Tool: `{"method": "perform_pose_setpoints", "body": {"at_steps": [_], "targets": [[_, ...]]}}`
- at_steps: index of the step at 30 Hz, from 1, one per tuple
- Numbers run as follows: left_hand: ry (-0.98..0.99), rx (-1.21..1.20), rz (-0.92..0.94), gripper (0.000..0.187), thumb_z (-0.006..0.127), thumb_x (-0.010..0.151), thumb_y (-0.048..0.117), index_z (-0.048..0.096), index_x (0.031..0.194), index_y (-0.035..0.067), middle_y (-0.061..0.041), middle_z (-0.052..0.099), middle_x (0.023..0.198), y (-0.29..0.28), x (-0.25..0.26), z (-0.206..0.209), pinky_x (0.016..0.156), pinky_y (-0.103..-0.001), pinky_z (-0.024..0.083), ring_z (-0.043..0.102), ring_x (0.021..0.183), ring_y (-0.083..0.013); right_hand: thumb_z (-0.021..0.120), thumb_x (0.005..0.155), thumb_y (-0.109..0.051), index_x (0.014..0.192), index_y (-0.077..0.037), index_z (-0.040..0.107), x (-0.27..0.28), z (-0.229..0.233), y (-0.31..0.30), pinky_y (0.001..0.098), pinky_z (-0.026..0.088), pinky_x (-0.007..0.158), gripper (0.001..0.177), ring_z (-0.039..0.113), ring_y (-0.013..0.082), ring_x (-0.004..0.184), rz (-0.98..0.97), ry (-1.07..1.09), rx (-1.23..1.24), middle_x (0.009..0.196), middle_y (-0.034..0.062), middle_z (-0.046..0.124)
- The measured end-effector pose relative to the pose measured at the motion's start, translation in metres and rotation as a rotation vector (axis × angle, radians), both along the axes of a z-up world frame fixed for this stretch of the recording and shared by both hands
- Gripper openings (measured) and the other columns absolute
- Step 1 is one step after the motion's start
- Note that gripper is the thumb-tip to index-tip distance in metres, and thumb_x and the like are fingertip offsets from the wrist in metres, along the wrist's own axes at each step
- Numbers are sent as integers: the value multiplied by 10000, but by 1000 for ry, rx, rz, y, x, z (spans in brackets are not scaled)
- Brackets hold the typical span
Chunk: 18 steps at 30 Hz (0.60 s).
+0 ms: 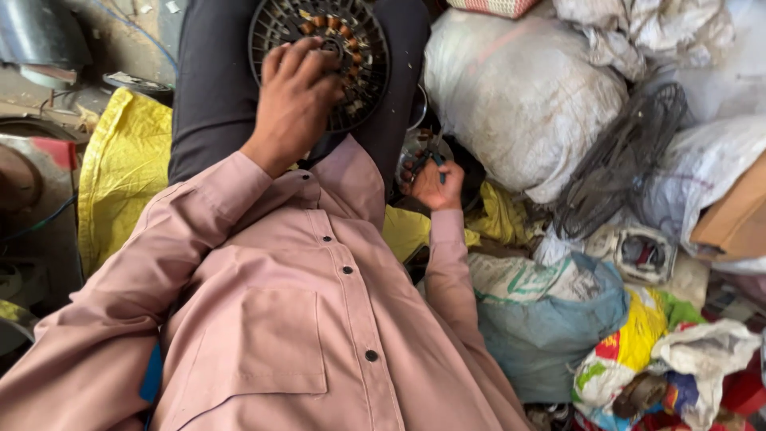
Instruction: The person sits on the floor and uses pliers to adjust or remove components from a circular motor part held on their lap. They repeatedly reposition the part and apply the tool to different slots around the circumference.
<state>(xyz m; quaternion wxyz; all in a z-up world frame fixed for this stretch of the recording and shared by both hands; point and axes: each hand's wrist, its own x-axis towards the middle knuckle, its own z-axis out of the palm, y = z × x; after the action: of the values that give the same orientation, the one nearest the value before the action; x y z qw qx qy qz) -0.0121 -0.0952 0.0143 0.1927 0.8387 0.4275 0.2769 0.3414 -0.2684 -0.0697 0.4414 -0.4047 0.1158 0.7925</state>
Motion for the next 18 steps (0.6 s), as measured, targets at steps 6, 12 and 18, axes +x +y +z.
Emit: {"method": "perform_pose_setpoints", "body": {"at_steps": [6, 12, 18], "targets": [[-64, 13, 17, 65, 738, 1003, 153, 731, 1037, 98, -10, 629, 1336, 5, -6, 14, 1123, -436, 377, 513, 1373, -227, 619, 661, -325, 1132, -81, 570, 8, -14, -5, 504, 433, 826, 533, 526, 342, 966, -9, -13, -43, 1092, 174, 564], [-84, 3, 46, 72, 756, 979, 154, 727, 1025, 107, 5, 673, 1249, 12, -13, 14, 1014, -401, 411, 565, 1271, -227, 612, 675, -303, 1130, -86, 573, 12, -28, -11, 520, 435, 844, 506, 529, 343, 969, -64, 31, -45, 1108, 185, 575], [-178, -55, 66, 43, 766, 964, 128, 749, 1002, 119, -3, 685, 1219, 15, -11, 28, 994, -396, 430, 590, 1219, -255, 619, 670, -298, 1160, -81, 584, -18, 12, -15, 532, 448, 836, 537, 545, 366, 990, -48, -4, -2, 1130, 183, 590]]}}
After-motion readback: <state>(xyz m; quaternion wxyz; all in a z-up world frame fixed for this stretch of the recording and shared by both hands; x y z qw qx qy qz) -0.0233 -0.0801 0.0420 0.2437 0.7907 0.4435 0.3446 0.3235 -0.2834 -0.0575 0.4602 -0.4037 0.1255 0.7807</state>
